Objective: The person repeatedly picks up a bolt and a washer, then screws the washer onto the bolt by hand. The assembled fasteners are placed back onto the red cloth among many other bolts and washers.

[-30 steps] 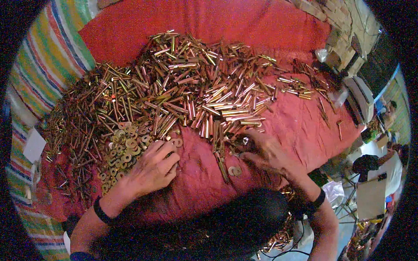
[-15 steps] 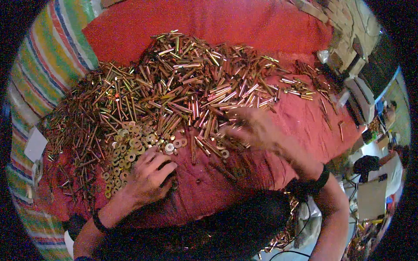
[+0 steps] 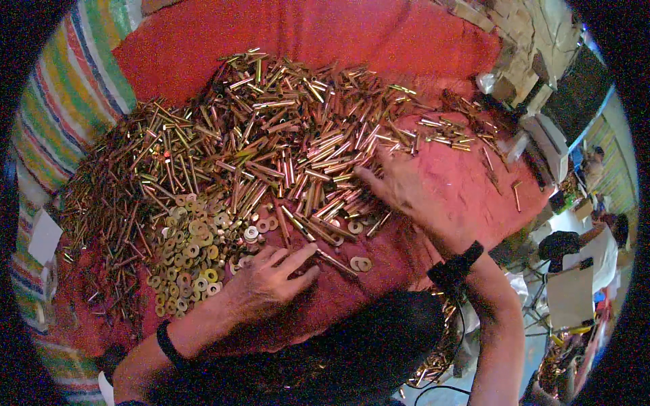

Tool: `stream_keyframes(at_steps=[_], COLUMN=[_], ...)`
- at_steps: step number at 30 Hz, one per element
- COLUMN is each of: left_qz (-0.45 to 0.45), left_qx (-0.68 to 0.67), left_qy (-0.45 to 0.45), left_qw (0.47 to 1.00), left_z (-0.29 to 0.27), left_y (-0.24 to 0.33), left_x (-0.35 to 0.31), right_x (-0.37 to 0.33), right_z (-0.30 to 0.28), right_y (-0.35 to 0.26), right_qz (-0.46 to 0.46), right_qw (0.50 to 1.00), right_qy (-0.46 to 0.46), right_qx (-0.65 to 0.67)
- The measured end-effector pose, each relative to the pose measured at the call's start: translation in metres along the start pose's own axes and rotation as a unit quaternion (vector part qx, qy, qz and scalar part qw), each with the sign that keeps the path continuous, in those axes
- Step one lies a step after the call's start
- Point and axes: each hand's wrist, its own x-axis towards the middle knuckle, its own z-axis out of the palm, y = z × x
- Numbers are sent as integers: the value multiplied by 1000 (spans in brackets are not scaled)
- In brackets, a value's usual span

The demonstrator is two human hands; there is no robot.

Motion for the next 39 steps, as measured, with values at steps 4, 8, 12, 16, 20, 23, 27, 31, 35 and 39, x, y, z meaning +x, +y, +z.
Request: stream_keyframes(at_steps=[4, 8, 12, 16, 20, 23, 27, 31, 35, 39], left_qz=[-18, -24, -21, -45, -57, -67, -48, 10, 17, 24], left_qx=[-11, -27, -25, -49, -65, -87, -106, -57, -76, -39], left_qy=[7, 50, 70, 66, 60, 94, 110, 87, 78, 86], left_qw=[1000, 998, 997, 996, 994, 990, 987, 994, 994, 995], left_z=[6, 5, -3, -8, -12, -18, -26, -20, -17, -19], left_y=[-5, -6, -6, -6, -9, -6, 8, 20, 23, 22], left_x=[0, -1, -6, -10, -10, -10, -12, -11, -6, 0], right_x=[-15, -19, -17, -11, -12, -14, -57, -103, -107, -86], right_z=[20, 33, 37, 33, 11, -27, -79, -70, -47, -29], right_y=[-29, -62, -115, -145, -126, -84, -36, -27, -30, -36], right_qz=[-24, -229, -94, -162, -213, -144, 42, -189, -107, 8], right_qw=[995, 966, 991, 979, 968, 978, 951, 963, 983, 990], right_qy=[-26, 12, 2, 48, 45, 89, -244, -167, -133, -137], right_qx=[96, -120, 94, 113, 123, 121, 183, 92, 71, 12])
